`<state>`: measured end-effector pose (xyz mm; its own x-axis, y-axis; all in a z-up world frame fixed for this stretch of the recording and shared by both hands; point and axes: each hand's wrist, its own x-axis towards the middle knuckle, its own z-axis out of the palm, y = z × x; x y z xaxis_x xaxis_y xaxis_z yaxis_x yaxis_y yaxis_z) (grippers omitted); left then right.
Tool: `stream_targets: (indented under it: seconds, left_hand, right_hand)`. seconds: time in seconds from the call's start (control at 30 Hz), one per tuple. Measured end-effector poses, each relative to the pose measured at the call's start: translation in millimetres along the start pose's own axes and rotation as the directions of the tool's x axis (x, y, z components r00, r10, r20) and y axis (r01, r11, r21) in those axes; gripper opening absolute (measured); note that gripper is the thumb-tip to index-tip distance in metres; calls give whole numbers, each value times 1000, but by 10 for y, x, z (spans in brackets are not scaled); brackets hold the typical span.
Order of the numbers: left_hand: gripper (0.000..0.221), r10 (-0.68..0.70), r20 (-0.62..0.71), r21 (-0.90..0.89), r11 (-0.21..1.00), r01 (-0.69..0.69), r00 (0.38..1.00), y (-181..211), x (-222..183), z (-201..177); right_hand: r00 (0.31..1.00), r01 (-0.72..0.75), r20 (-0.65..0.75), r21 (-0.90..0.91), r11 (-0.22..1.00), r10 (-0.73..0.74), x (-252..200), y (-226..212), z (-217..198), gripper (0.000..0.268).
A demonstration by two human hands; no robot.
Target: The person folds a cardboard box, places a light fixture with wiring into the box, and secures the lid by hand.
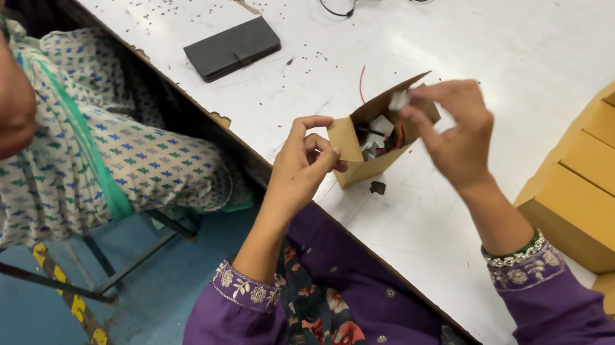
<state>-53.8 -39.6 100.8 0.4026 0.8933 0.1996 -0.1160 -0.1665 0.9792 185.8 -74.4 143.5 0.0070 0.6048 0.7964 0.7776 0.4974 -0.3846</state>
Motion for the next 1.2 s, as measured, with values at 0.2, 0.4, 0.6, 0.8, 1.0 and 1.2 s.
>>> stream_targets:
  seconds: [0.2, 0.4, 0.6, 0.8, 1.0, 1.2]
  left_hand:
    - [43, -9, 8, -28, 1000, 10, 1000, 5, 6, 43]
    - [42, 148, -22, 140, 980, -143, 989, 187, -63, 254]
    - [32, 561, 43, 676, 594, -437, 827, 261, -143, 427]
    - [30, 416, -67, 509, 796, -327, 907, 200, -80, 387]
    - [32, 322, -59, 460, 849, -260, 945, 62, 45, 389]
    - [23, 288, -162, 471, 863, -182, 944, -216, 370, 423]
  right_hand:
    - [940, 224, 318, -296, 929, -125, 10, -47, 51, 11]
    - [798, 406, 598, -444, 798, -74, 108, 2, 81, 25]
    - [818, 331, 540, -163, 929, -197, 175, 122, -4, 26]
    - [901, -328, 394, 351, 877, 179, 168, 293, -93, 28]
    - [853, -504, 441, 557, 661, 278, 208, 749, 145, 37]
    - [605, -796, 717, 561, 229, 346, -19, 941, 380, 52]
